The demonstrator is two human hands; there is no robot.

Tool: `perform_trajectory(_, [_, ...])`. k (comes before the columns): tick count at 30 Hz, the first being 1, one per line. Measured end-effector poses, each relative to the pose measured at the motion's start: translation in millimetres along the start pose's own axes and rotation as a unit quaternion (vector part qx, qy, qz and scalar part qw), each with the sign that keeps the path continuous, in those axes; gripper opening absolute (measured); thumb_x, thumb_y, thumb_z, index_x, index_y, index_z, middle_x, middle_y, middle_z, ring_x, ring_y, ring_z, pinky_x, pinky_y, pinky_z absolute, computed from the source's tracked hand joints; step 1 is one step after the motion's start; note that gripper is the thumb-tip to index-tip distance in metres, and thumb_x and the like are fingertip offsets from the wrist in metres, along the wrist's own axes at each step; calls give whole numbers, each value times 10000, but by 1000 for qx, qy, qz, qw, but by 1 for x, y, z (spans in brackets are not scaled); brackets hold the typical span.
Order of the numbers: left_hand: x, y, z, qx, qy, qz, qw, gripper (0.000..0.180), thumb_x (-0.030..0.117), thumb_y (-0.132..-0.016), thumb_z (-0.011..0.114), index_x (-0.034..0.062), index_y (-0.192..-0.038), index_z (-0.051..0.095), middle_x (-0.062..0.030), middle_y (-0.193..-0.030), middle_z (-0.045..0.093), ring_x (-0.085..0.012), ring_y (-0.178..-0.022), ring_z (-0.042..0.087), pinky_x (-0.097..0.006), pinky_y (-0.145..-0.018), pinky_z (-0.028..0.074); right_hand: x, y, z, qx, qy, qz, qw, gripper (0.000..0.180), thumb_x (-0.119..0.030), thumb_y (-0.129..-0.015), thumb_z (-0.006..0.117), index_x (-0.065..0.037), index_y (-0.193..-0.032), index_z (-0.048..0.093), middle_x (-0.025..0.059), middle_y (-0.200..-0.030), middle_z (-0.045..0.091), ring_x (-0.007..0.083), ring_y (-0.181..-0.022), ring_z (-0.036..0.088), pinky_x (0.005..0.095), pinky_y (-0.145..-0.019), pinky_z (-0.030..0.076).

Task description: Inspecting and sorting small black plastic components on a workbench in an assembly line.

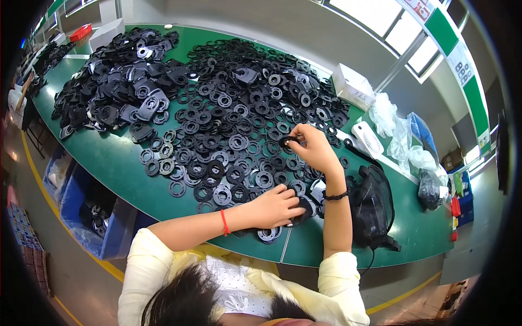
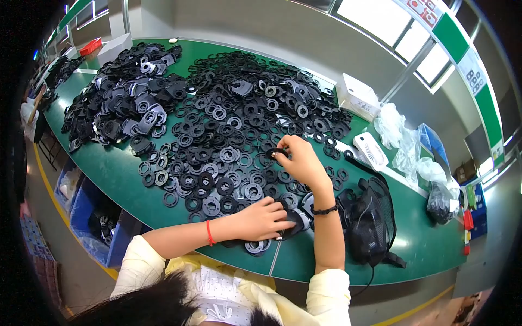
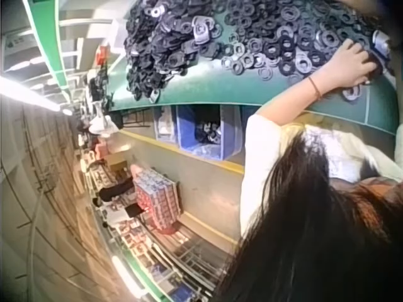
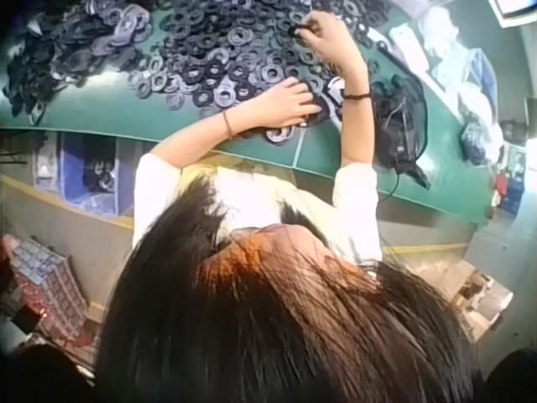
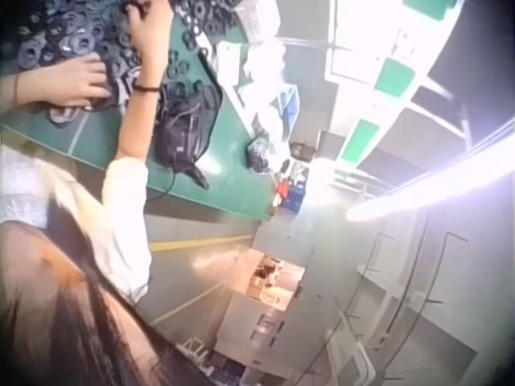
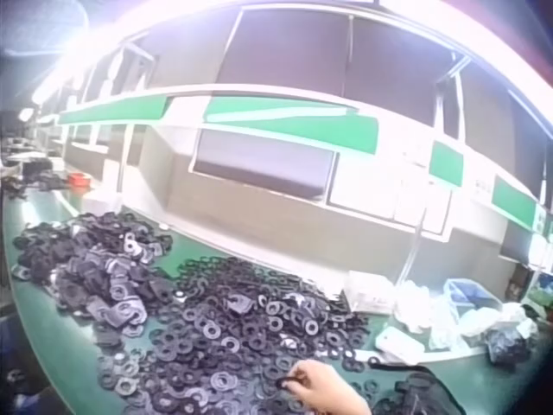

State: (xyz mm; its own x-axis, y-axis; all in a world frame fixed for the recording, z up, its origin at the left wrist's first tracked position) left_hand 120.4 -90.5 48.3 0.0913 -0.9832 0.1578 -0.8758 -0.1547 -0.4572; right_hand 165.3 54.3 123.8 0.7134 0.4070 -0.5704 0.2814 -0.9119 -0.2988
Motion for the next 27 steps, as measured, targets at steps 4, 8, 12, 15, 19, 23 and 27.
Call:
perform_trajectory(4, [-18, 1, -3, -15, 35, -81, 996, 522, 313, -766, 680, 142, -1233, 524, -76, -988, 526, -253, -1011, 465, -381, -876, 354, 8, 1, -8, 7, -23, 51, 998, 193, -103, -763, 678, 17, -826, 541, 72, -613, 538, 140, -543, 471, 271, -535, 405])
perform_trajectory(8, [-17, 1, -14, 49, 8, -81, 995, 616, 304, -766, 685, 151, -1317, 457, -103, -1098, 521, -278, -1098, 451, -422, -938, 330, 19, 3, -10, 15, -33, 94, 995, 194, -104, -772, 674, 17, -836, 535, 68, -620, 540, 124, -550, 472, 262, -540, 404])
perform_trajectory(12, [-16, 4, -2, 26, 41, -52, 997, 713, 288, -752, 702, 164, -1381, 389, -131, -1181, 486, -293, -1156, 421, -444, -972, 301, 12, 1, -14, 38, -44, 85, 995, 205, -113, -779, 680, 15, -845, 536, 65, -630, 550, 109, -554, 469, 255, -541, 403])
perform_trajectory(15, [-18, 3, -4, 5, 76, -62, 995, 714, 269, -731, 719, 158, -1364, 410, -126, -1139, 485, -288, -1110, 429, -439, -961, 304, 9, 0, -15, 44, -31, 77, 996, 211, -122, -780, 689, 10, -865, 548, 59, -642, 563, 106, -560, 476, 252, -542, 405])
perform_trajectory(19, [-30, 3, -12, 29, 119, -84, 989, 632, 238, -689, 745, 121, -1259, 497, -106, -1039, 482, -286, -1024, 441, -432, -938, 315, 11, 0, -20, 63, -70, 79, 992, 221, -131, -784, 699, -3, -920, 581, 50, -685, 596, 110, -589, 522, 250, -560, 430])
perform_trajectory(23, [-53, 5, -33, 114, 161, -142, 970, 444, 164, -672, 739, 70, -1050, 526, -129, -1024, 478, -319, -997, 475, -411, -886, 373, 14, 1, -29, 95, -81, 49, 991, 221, -119, -800, 692, -7, -964, 597, 65, -753, 637, 98, -666, 584, 237, -612, 471])
perform_trajectory(27, [-91, 20, -49, 196, 222, -252, 921, 308, 81, -722, 693, 20, -934, 477, -139, -911, 506, -309, -816, 561, -356, -699, 471, 17, 1, -29, 75, -128, 91, 985, 221, -96, -812, 677, 2, -990, 590, 64, -808, 647, 86, -696, 595, 223, -625, 486])
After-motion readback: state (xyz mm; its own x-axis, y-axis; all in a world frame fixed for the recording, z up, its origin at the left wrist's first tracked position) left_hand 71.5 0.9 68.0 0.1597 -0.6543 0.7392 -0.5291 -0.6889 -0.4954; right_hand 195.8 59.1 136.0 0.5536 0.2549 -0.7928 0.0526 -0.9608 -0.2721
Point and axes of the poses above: each hand's wrist, its own y-axis away from the middle knuckle, its own z-axis out of the palm, x = y × z, the point moved 10 cm from there along -y, towards the middle knuckle
